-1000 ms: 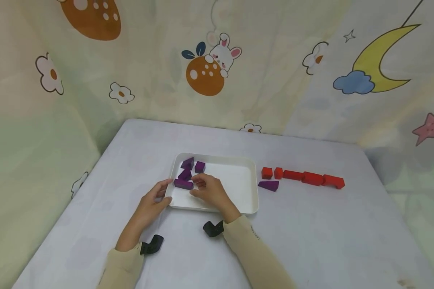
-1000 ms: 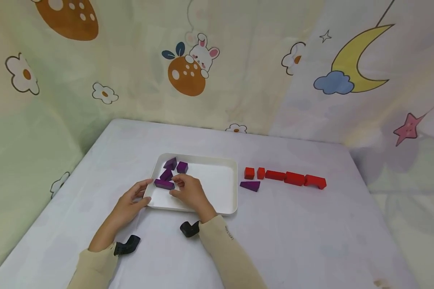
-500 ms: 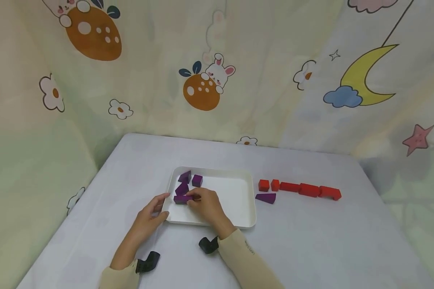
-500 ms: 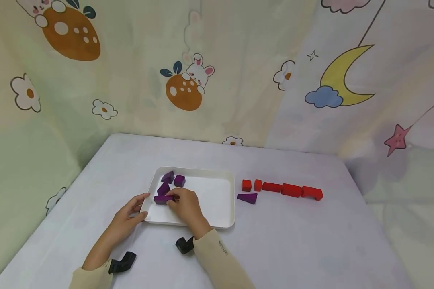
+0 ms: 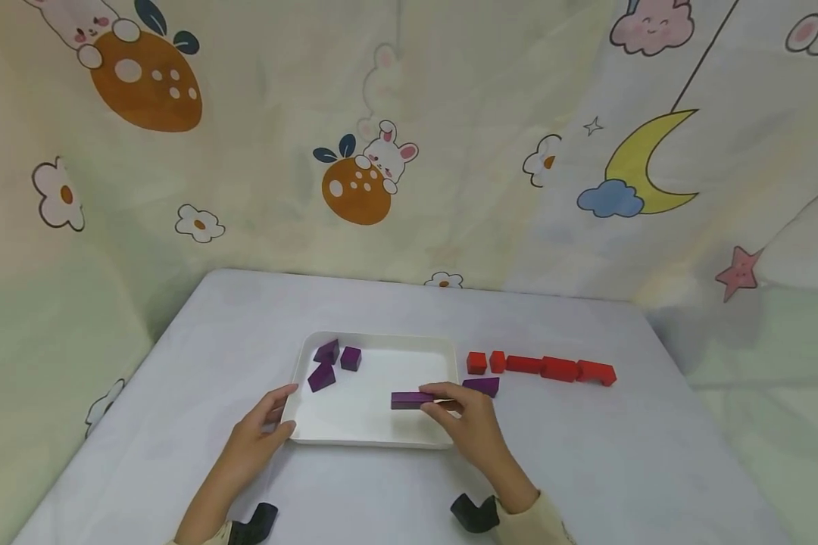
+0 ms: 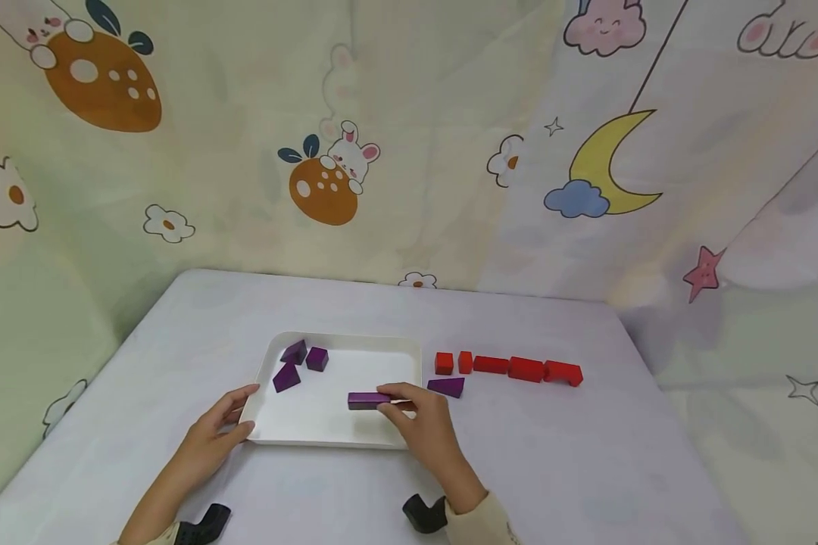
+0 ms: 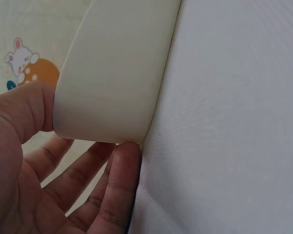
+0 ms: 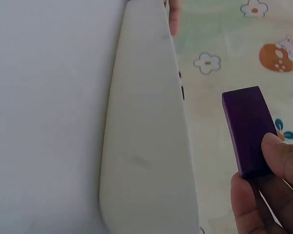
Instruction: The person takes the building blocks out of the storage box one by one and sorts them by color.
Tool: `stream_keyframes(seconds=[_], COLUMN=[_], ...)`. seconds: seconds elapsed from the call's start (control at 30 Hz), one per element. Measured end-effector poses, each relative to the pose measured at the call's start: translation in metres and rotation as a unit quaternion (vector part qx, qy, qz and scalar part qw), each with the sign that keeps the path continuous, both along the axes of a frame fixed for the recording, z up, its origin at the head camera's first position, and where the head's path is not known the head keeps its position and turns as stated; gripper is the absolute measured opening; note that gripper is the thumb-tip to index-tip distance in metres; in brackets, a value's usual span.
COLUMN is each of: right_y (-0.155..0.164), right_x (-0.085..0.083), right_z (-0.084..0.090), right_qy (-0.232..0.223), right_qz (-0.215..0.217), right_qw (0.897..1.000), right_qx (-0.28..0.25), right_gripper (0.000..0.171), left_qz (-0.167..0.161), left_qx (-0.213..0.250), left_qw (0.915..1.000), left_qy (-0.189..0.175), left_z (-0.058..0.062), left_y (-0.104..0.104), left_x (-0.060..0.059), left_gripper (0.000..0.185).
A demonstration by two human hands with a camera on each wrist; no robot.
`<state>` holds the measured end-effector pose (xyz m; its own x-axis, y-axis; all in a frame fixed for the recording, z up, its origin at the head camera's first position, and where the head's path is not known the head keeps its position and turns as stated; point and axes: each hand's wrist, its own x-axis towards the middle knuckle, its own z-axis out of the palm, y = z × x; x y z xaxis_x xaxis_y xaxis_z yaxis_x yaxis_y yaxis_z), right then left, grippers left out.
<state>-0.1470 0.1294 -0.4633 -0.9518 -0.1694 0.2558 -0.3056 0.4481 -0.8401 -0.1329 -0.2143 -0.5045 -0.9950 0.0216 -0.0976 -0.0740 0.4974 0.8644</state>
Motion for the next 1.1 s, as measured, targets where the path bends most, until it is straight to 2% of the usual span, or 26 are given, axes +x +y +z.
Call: stream_keyframes(seconds=[0.2,0.43,0.53,0.73,0.93,1.1], right_y=[0.055,0.109,0.127,0.152,0.159,0.160], right_x=[0.017,0.023,0.019,-0.002,-0.021,-0.029], right_z=[-0.003,-0.006,-0.007,-0.011,-0.020,-0.023], right_qy=[-0.016,0.035,0.041,-0.008,-0.041,-0.072], right_qz=[-0.096,-0.147,-0.155,-0.153,-0.133,-0.132], right_qw=[0.994,0.983,0.980,0.978,0.974,0.970], right_qx=[0.042,0.105,0.114,0.141,0.179,0.192], right_gripper=[0.029,0.031,0.030,0.030,0.031,0.030], left_qz=[-0.007,-0.005,-0.010,-0.012,-0.011,-0.011], left_qx=[-0.004,-0.003,-0.002,-0.007,0.006,0.010], left_qw=[0.9999,1.0000,0.9999,0.9999,0.9999,0.9999], left_qy=[0.009,-0.006,-0.007,-0.008,-0.008,-0.007], left_z=[0.001,0.001,0.002,0.003,0.002,0.001], left_y=[0.000,0.001,0.001,0.000,-0.001,0.000], left_x=[0.001,0.000,-0.001,-0.001,-0.001,-0.002], left_gripper=[0.059,0.060,0.060,0.059,0.059,0.058])
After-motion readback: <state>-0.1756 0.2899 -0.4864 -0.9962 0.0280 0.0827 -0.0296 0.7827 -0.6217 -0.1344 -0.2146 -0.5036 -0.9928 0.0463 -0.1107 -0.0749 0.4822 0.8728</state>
